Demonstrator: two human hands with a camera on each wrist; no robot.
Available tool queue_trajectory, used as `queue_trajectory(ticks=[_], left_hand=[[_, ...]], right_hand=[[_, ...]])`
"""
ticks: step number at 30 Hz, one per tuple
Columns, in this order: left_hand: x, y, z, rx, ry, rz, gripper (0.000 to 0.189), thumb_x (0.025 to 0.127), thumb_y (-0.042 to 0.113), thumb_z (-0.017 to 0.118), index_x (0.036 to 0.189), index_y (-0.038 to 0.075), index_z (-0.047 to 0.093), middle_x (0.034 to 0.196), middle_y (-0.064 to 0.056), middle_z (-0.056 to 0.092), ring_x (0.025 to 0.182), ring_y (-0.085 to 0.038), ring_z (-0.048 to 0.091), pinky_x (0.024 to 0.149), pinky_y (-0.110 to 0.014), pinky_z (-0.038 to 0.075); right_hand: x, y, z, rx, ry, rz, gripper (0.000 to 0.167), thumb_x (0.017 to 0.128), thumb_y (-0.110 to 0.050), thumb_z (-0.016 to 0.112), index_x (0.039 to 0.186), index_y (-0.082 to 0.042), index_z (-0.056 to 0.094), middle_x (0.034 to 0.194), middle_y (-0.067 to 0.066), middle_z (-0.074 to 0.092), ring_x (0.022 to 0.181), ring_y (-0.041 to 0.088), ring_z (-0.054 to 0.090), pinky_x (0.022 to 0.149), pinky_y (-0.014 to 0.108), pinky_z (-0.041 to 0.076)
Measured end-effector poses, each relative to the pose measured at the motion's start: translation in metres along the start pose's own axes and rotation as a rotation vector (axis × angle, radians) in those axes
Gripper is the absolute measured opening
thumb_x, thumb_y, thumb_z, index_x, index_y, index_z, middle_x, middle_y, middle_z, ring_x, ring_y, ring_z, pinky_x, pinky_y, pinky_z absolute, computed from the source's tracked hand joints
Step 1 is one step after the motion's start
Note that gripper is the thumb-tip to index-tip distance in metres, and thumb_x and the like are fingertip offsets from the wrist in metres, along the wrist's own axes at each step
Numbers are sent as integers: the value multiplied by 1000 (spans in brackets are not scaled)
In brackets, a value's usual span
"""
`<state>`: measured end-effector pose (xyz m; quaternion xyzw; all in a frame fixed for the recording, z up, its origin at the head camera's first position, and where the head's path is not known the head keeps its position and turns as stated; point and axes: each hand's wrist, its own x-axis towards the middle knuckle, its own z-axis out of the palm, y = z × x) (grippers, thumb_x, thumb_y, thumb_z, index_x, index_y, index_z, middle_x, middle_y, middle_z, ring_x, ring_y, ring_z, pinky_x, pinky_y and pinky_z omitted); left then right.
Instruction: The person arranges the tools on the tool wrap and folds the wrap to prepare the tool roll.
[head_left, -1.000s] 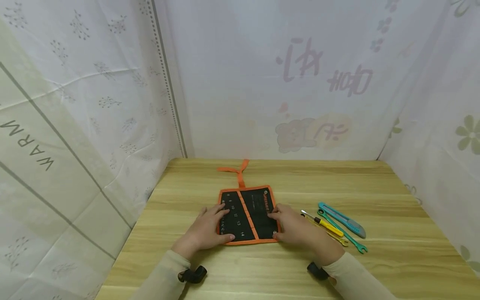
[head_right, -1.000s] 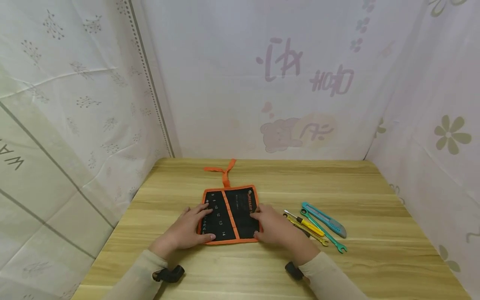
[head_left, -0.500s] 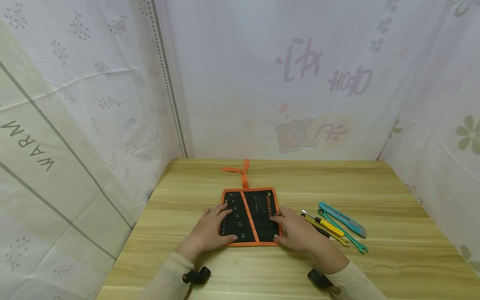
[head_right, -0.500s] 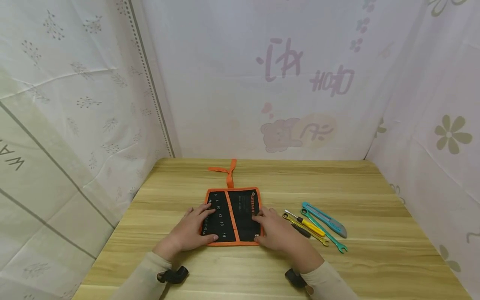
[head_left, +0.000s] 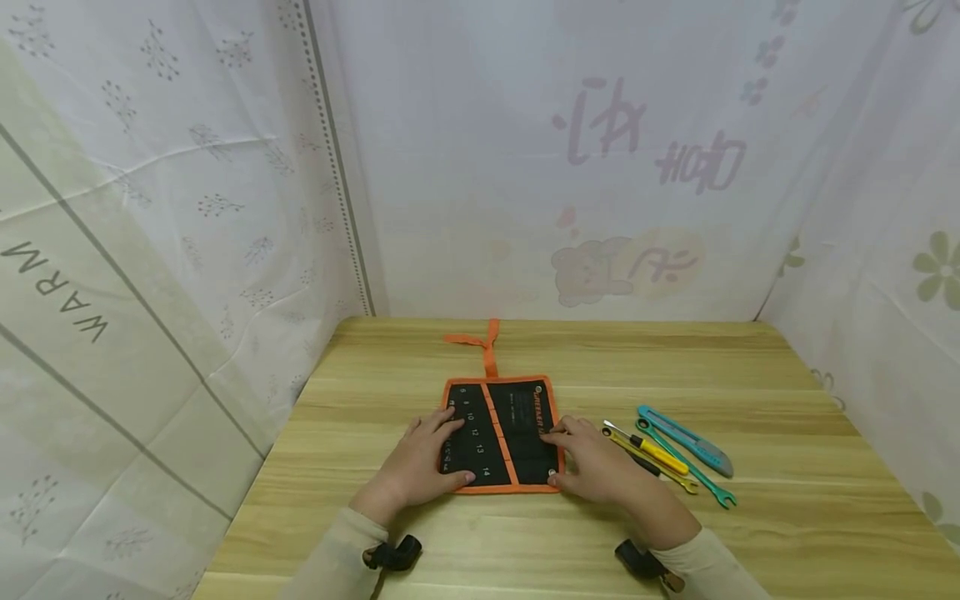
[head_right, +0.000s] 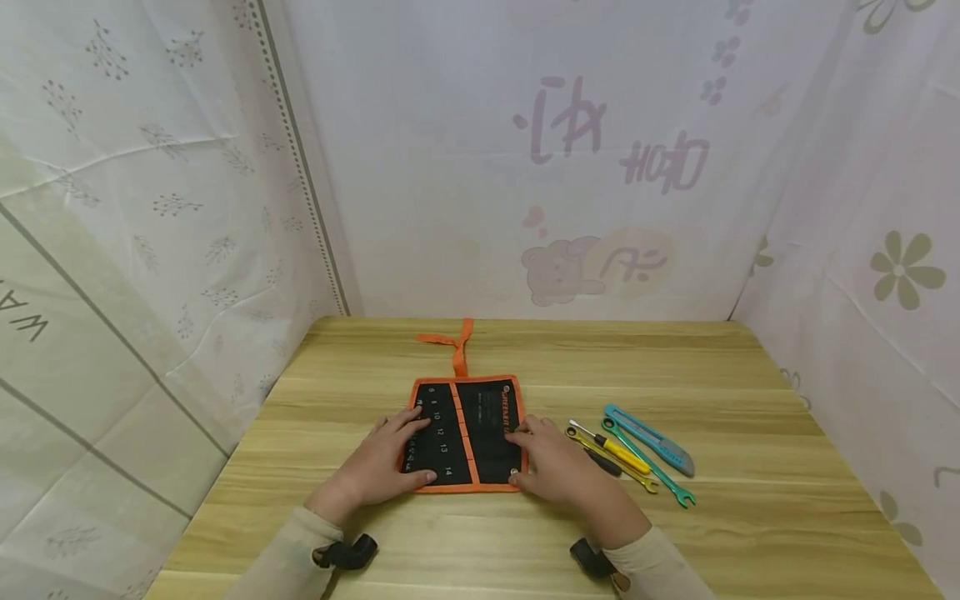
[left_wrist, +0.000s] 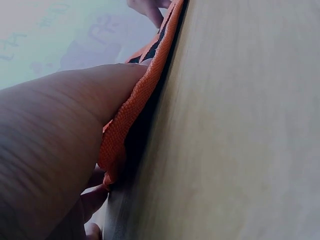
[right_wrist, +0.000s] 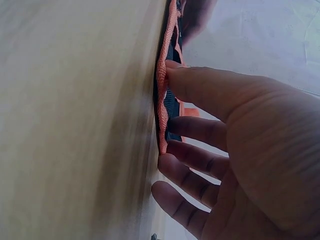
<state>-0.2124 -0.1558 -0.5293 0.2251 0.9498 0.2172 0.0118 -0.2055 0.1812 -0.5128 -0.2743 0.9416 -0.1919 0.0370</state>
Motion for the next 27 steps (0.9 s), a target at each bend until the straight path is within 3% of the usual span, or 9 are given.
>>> queue_trajectory(ticks=[7, 11, 14, 16, 20, 23, 27], left_hand=[[0, 3, 0, -7, 15, 22, 87, 86, 60, 80, 155, 15, 51, 167, -11, 34, 156, -34, 26, 124, -60, 16], [1, 8, 3, -26, 49, 80, 75, 88, 50, 83, 150, 16, 57, 165, -9, 39, 156, -34, 26, 124, -58, 16], [3, 15, 7, -40, 89, 142, 61, 89, 41, 84, 142, 19, 64, 159, -6, 46, 151, -33, 35, 121, -57, 26], [4, 21, 9, -56, 104, 188, 50, 91, 37, 83, 136, 20, 69, 149, -3, 53, 142, -31, 45, 117, -56, 34], [5, 33, 14, -63, 97, 268, 27, 94, 30, 82, 120, 25, 77, 117, 9, 60, 110, -15, 55, 98, -42, 48], [5, 38, 18, -72, 59, 301, 20, 96, 26, 80, 116, 27, 78, 101, 15, 55, 92, -6, 51, 82, -29, 49], [4, 41, 21, -90, 6, 324, 24, 99, 21, 76, 122, 29, 76, 96, 16, 55, 86, -2, 50, 74, -23, 47]], right_hand=[[-1, 3, 2, 1, 3, -7, 62, 91, -39, 84, 144, -12, 65, 135, 0, 55, 126, 24, 52, 93, 46, 52], [-3, 7, -1, 51, 10, -13, 60, 93, -38, 82, 144, -13, 64, 137, 0, 57, 126, 25, 55, 98, 48, 52], [-5, 11, -7, 115, 50, -6, 55, 94, -31, 82, 143, -13, 65, 134, -1, 58, 121, 24, 58, 98, 49, 52], [-6, 14, -12, 148, 89, 7, 51, 95, -28, 81, 141, -12, 66, 131, -2, 60, 117, 23, 61, 96, 48, 53], [-11, 25, -22, 177, 157, 55, 44, 98, -26, 78, 138, -13, 68, 128, -3, 60, 106, 20, 63, 83, 39, 55], [-15, 35, -28, 191, 205, 70, 41, 99, -23, 77, 137, -10, 69, 125, 2, 62, 95, 20, 61, 70, 31, 51], [-22, 46, -38, 206, 255, 80, 38, 98, -20, 77, 133, -7, 70, 121, 7, 65, 87, 21, 58, 61, 28, 46]])
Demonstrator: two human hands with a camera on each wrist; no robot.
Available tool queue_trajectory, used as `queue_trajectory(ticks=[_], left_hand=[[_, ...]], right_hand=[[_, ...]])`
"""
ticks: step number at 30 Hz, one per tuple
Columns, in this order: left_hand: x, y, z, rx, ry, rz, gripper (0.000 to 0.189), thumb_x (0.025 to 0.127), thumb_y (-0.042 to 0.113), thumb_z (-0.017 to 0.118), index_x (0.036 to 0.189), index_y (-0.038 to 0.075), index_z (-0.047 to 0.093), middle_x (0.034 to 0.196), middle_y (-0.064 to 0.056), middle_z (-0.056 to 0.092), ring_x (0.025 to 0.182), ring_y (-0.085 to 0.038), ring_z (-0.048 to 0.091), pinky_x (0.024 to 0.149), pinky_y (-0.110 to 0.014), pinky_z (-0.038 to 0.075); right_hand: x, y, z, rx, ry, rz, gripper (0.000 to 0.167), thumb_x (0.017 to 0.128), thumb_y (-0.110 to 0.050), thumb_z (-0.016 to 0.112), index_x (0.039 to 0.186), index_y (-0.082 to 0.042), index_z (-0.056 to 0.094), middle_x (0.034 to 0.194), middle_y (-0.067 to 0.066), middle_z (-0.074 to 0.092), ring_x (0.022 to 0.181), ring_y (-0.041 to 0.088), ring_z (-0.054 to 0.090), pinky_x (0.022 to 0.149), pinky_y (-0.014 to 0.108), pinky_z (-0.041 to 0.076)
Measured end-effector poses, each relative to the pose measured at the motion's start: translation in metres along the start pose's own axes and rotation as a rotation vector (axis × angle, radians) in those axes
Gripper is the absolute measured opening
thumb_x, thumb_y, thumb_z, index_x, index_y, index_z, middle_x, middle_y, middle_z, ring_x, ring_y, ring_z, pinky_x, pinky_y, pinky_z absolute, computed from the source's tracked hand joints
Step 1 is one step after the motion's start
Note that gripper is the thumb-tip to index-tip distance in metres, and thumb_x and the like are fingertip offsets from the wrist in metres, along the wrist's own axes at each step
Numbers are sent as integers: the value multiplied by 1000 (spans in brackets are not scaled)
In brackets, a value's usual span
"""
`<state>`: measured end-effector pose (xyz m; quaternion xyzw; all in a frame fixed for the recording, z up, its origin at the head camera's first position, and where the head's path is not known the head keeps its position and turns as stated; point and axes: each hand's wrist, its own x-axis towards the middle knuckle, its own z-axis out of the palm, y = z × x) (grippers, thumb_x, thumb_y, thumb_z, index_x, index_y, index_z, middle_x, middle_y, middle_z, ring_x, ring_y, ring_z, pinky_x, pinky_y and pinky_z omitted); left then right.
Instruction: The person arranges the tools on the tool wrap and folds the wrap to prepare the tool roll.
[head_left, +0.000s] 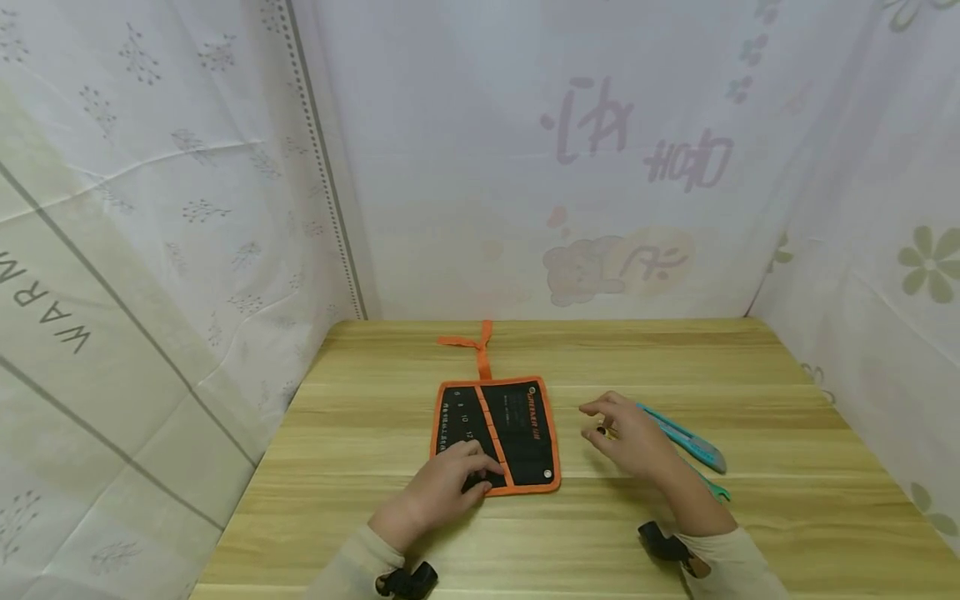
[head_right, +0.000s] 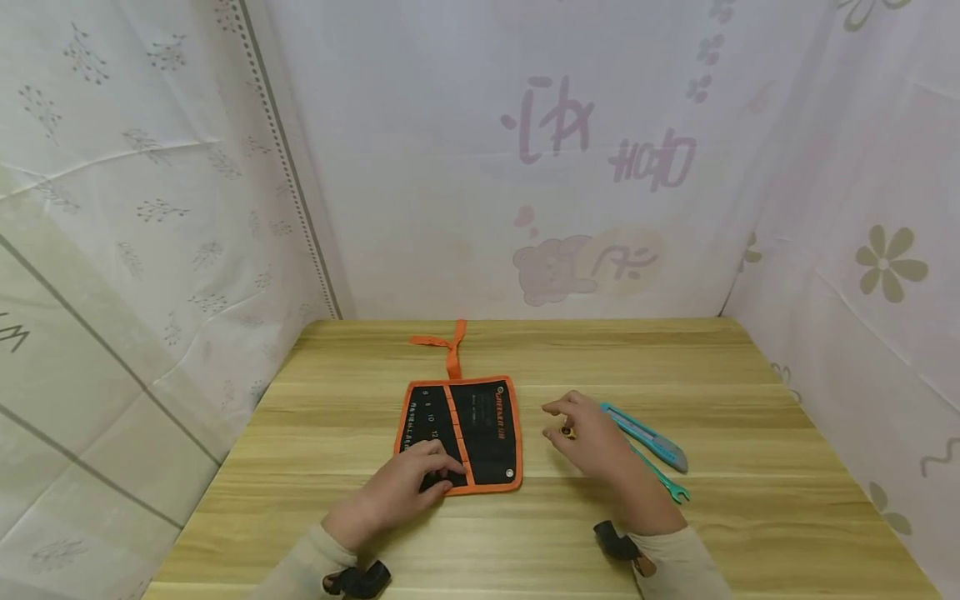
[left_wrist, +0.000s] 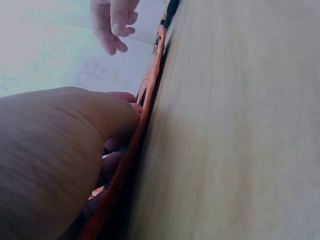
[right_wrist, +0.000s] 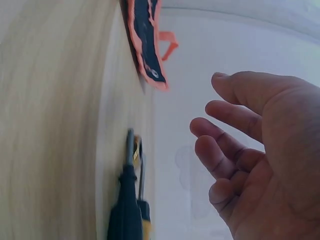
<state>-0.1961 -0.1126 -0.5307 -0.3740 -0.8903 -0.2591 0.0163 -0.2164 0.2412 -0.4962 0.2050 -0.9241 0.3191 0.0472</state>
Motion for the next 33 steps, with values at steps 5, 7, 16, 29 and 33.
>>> queue_trajectory(ticks=[5, 7, 16, 29, 33], left_hand=[[0, 2, 0, 65, -47, 17, 34, 103, 22, 71, 133, 35, 72, 89, 18, 48, 73, -3, 42, 66, -23, 39], [1, 3, 0, 113, -68, 31, 38, 104, 22, 68, 138, 38, 69, 84, 17, 44, 68, -4, 36, 63, -22, 34], [-1, 7, 0, 144, -50, 9, 39, 101, 15, 66, 132, 38, 73, 80, 18, 44, 64, -3, 35, 59, -22, 33], [-2, 4, 3, 148, 20, 30, 22, 101, 21, 73, 120, 33, 77, 91, 17, 62, 66, 5, 48, 58, -18, 41], [-2, 4, 4, 129, 35, 32, 21, 101, 21, 74, 118, 32, 76, 91, 17, 62, 65, 6, 47, 57, -18, 41]], right_hand=[[-6, 13, -14, 32, 46, 49, 35, 99, -17, 76, 132, -8, 71, 121, 9, 66, 87, 17, 55, 59, 30, 47], [-9, 19, -19, 28, 73, 72, 34, 99, -18, 76, 131, -9, 72, 120, 8, 66, 85, 16, 55, 58, 30, 47], [-26, 53, -41, -11, 91, 206, 38, 103, -25, 71, 137, -9, 68, 116, 4, 65, 91, 20, 56, 63, 32, 50], [-50, 82, -66, -64, 101, 314, 44, 106, -31, 65, 141, -4, 63, 119, 9, 66, 92, 23, 57, 68, 37, 48], [-55, 89, -72, -92, 109, 327, 43, 105, -29, 67, 140, -3, 63, 118, 11, 67, 92, 25, 57, 68, 37, 47]])
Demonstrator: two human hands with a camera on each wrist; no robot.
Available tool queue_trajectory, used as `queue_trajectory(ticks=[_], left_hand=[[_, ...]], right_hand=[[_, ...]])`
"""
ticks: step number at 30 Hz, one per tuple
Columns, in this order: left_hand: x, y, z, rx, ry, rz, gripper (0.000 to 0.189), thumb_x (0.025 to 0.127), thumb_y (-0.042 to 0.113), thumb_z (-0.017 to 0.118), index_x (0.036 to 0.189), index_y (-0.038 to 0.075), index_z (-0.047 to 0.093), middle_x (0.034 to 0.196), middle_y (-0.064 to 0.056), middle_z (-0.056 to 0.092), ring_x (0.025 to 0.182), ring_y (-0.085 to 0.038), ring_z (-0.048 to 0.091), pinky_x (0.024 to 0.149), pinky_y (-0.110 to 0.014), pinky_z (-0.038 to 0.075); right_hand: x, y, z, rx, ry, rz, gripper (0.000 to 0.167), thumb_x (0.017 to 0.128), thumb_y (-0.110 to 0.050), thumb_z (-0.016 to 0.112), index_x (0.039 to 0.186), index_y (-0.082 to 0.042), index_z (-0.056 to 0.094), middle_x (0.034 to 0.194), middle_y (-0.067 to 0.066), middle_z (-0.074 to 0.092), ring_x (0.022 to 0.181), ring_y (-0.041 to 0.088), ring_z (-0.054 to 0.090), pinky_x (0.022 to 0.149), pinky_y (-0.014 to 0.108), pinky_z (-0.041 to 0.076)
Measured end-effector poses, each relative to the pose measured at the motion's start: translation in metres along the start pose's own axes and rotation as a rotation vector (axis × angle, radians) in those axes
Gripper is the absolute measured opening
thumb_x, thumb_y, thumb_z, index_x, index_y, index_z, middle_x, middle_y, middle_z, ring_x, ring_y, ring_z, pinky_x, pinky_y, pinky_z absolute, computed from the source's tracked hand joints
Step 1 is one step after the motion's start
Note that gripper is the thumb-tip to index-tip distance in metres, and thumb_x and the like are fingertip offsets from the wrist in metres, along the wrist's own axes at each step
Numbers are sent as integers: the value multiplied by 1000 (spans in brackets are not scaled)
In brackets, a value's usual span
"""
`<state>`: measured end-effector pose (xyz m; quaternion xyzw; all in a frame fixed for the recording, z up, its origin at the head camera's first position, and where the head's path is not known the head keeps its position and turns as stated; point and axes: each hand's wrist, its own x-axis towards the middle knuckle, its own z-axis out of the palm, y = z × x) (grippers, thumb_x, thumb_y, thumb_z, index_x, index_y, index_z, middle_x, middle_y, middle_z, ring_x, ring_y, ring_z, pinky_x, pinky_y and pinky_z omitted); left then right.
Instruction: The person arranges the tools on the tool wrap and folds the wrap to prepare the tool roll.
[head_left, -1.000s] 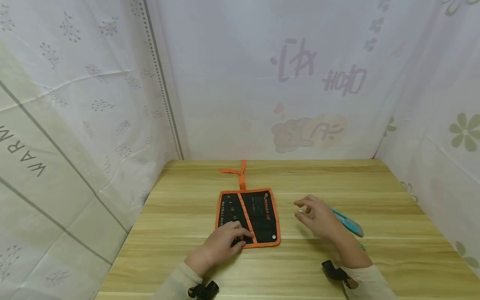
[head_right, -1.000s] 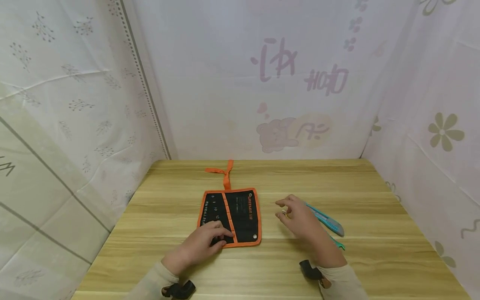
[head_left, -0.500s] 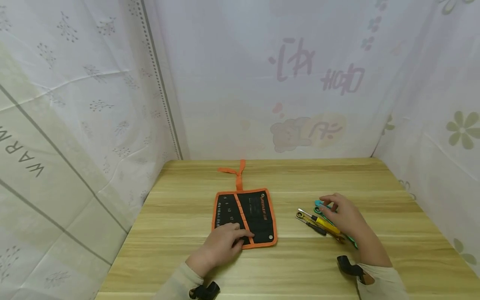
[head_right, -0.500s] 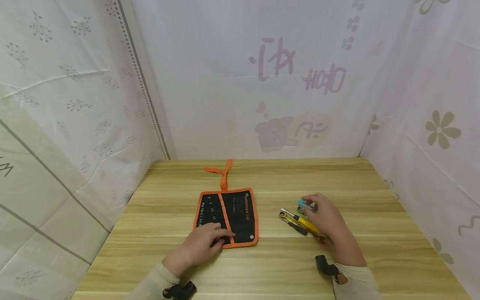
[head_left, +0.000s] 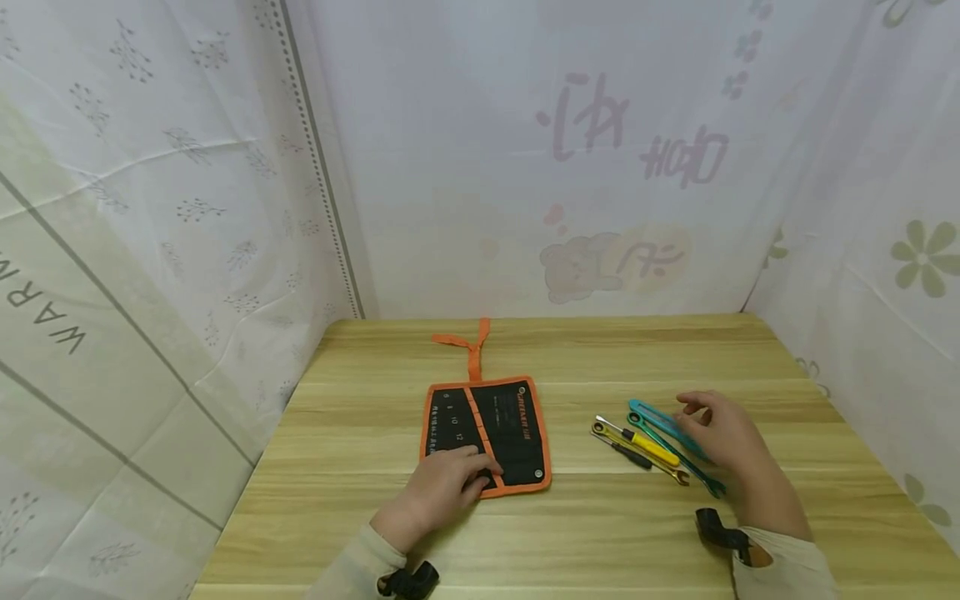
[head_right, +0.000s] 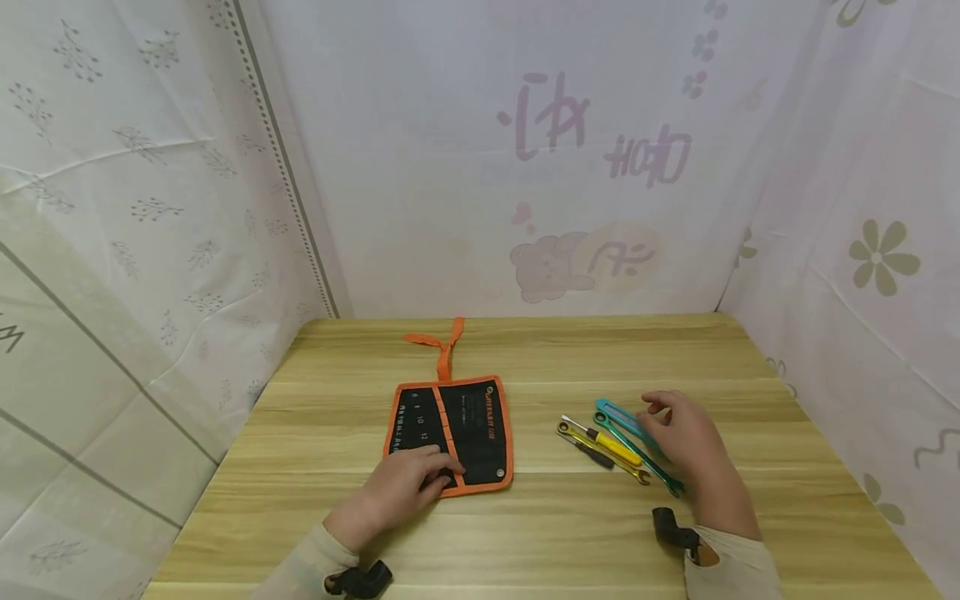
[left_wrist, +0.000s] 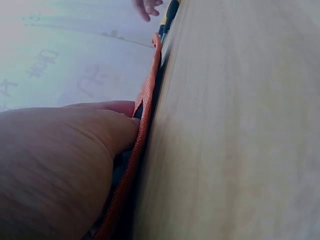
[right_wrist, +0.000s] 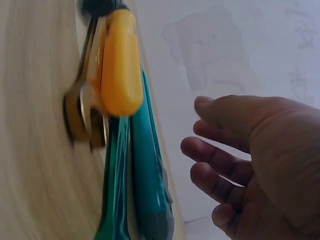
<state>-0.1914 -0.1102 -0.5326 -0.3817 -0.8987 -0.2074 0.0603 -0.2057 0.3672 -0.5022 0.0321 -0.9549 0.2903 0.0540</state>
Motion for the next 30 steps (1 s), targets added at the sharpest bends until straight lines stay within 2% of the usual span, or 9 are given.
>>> queue_trajectory(ticks=[5, 11, 16, 20, 30], left_hand=[[0, 1, 0, 0, 2, -12, 19, 102, 23, 73, 117, 33, 75, 94, 18, 65, 67, 5, 51, 58, -19, 43], [2, 1, 1, 33, 13, 17, 18, 101, 23, 73, 117, 32, 72, 102, 16, 70, 76, 1, 61, 63, -21, 48], [1, -1, 3, 34, 37, 35, 15, 100, 22, 75, 112, 31, 71, 97, 15, 68, 70, 2, 56, 60, -20, 45], [0, -3, 4, 31, 63, 38, 11, 100, 24, 75, 108, 31, 72, 94, 16, 66, 69, 4, 54, 59, -18, 44], [0, -2, 4, 17, 88, 46, 7, 97, 29, 79, 102, 30, 74, 89, 17, 62, 65, 6, 47, 57, -15, 40]], right_hand=[[-2, 9, -5, -8, -27, 7, 44, 102, -29, 72, 134, 0, 66, 116, 15, 68, 96, 28, 60, 72, 40, 49], [-7, 22, -9, 22, -128, 16, 45, 97, -29, 79, 129, 2, 69, 117, 18, 67, 100, 33, 63, 76, 46, 55], [-8, 27, -10, 31, -179, 18, 49, 96, -26, 80, 130, 7, 67, 113, 16, 68, 100, 33, 63, 81, 48, 55], [-9, 26, -11, 47, -188, 10, 50, 93, -24, 83, 127, 9, 67, 107, 13, 67, 95, 29, 62, 79, 45, 54], [-9, 27, -9, 21, -196, 6, 43, 89, -22, 86, 119, 5, 71, 100, 7, 65, 88, 23, 58, 73, 39, 50]])
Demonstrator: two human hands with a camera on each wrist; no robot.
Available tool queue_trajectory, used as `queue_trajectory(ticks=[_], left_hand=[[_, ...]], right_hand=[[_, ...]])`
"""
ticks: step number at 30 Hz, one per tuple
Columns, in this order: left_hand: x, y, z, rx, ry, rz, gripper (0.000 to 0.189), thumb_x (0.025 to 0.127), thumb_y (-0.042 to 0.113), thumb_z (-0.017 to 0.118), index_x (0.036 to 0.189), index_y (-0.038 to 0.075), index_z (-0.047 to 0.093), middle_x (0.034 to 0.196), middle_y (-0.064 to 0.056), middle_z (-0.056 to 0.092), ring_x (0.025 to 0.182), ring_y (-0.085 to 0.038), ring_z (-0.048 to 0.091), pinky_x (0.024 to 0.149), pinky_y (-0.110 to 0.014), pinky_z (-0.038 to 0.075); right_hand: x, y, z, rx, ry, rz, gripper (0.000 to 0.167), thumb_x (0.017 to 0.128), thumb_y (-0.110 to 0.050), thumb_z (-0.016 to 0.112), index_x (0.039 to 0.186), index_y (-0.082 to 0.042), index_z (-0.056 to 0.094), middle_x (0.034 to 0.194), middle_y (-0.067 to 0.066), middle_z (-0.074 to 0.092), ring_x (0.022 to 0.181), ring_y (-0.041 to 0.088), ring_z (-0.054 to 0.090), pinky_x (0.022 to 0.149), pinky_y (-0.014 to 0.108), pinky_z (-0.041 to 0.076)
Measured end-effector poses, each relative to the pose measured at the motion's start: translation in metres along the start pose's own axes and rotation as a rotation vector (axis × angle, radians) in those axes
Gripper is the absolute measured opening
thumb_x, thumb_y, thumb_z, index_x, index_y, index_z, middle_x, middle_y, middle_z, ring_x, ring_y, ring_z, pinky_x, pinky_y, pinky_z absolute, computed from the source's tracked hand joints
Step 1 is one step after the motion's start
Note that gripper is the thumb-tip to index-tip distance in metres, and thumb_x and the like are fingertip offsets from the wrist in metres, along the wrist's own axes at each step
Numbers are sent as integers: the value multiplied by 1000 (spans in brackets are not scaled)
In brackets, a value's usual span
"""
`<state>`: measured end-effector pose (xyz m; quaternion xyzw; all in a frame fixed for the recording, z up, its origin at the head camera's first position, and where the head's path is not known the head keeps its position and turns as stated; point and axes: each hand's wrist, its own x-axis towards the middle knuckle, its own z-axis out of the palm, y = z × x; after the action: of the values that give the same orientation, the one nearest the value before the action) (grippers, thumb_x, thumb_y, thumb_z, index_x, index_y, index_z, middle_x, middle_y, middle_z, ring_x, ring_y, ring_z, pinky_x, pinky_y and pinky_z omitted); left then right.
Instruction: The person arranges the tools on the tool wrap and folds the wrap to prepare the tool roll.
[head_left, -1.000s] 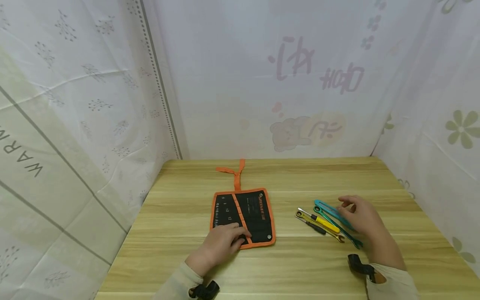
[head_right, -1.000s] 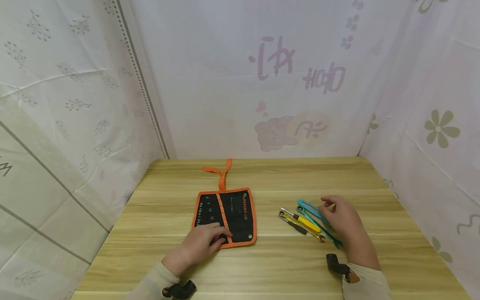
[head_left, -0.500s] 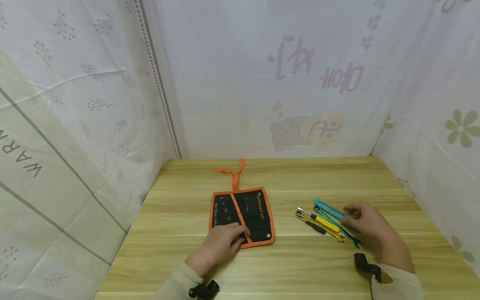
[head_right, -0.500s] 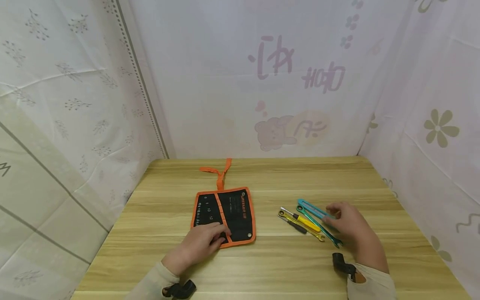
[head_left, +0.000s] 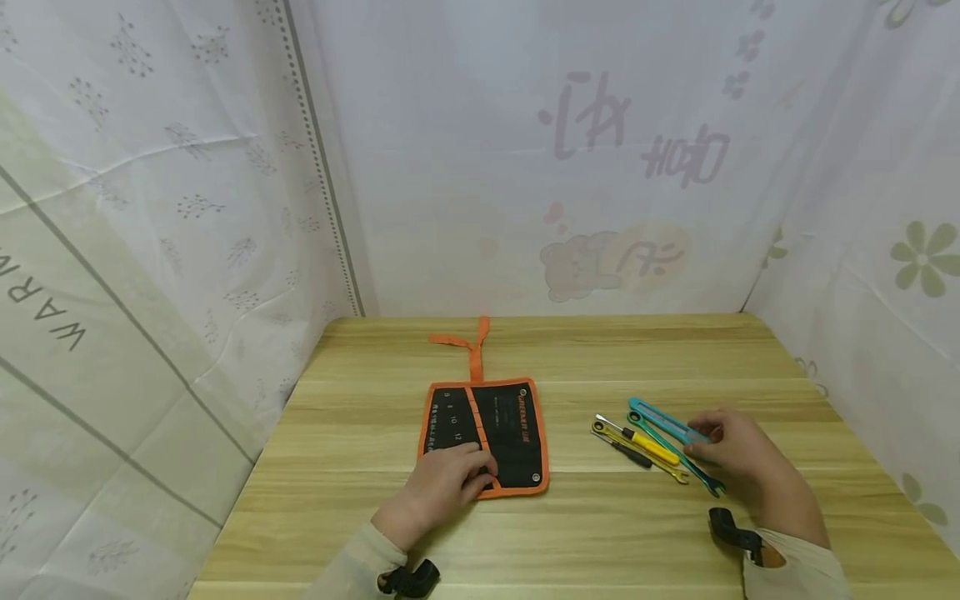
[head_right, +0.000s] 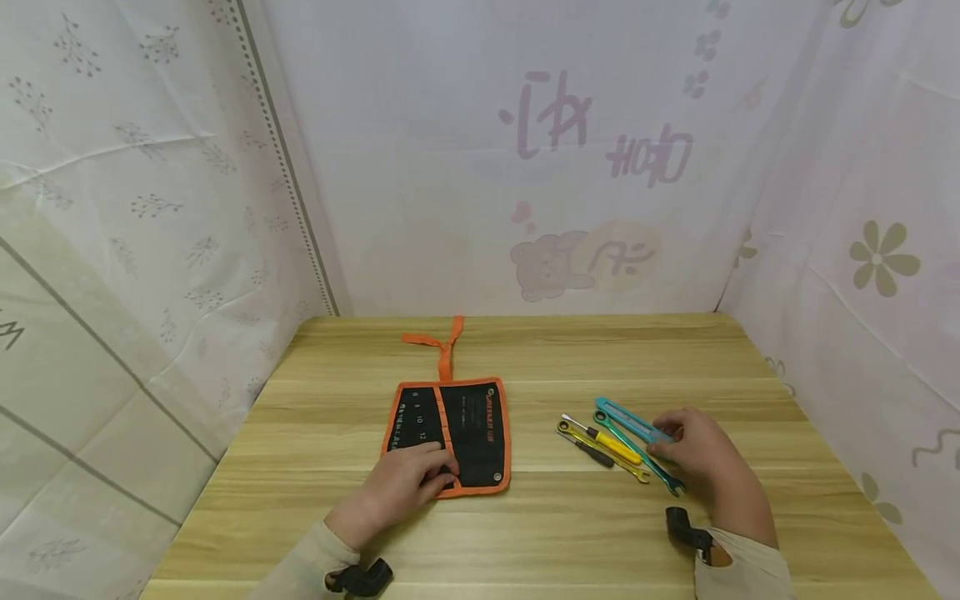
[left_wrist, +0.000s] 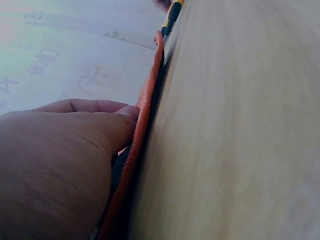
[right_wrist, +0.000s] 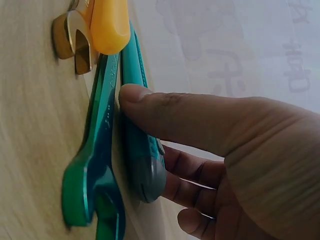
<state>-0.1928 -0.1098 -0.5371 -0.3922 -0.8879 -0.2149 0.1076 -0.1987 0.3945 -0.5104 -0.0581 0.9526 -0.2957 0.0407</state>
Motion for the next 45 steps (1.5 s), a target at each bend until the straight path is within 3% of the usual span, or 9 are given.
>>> queue_trajectory(ticks=[11, 16, 21, 31, 39, 45], left_hand=[[1, 0, 0, -2, -11, 8, 8, 97, 26, 78, 100, 29, 72, 92, 16, 64, 67, 4, 50, 58, -18, 43], [2, -1, 0, 8, -29, 5, 7, 99, 26, 76, 100, 30, 70, 94, 17, 64, 69, 4, 52, 60, -19, 45], [2, -1, 0, -3, -30, -3, 5, 101, 28, 74, 100, 30, 70, 94, 17, 63, 70, 4, 52, 62, -18, 46], [2, -1, 2, -45, -17, -2, 4, 102, 27, 73, 101, 26, 68, 93, 16, 63, 66, 4, 48, 59, -16, 42], [4, 2, 1, -52, -44, -22, 7, 102, 25, 73, 103, 27, 66, 93, 16, 63, 66, 4, 48, 60, -17, 42], [4, 4, 0, -59, -58, -41, 6, 103, 26, 71, 103, 28, 65, 94, 17, 62, 69, 4, 49, 62, -18, 44]], right_hand=[[5, -4, 4, -37, 19, 66, 41, 91, -28, 83, 117, 1, 73, 98, 7, 66, 88, 24, 60, 74, 40, 51], [5, -9, 6, -45, 76, 78, 41, 90, -30, 82, 121, -4, 73, 101, 7, 67, 89, 24, 61, 73, 39, 51], [8, -27, 11, -30, 160, -23, 36, 91, -26, 83, 120, -8, 76, 103, 5, 66, 89, 23, 60, 69, 38, 50], [13, -56, 29, 70, 143, -205, 29, 89, -20, 87, 116, -11, 78, 97, -4, 64, 86, 17, 60, 64, 29, 50], [15, -75, 42, 105, 97, -271, 29, 86, -13, 89, 114, -16, 80, 97, -7, 62, 82, 12, 56, 64, 28, 49], [16, -92, 51, 121, 69, -372, 29, 82, -10, 90, 109, -16, 81, 91, -8, 62, 78, 12, 53, 64, 27, 47]])
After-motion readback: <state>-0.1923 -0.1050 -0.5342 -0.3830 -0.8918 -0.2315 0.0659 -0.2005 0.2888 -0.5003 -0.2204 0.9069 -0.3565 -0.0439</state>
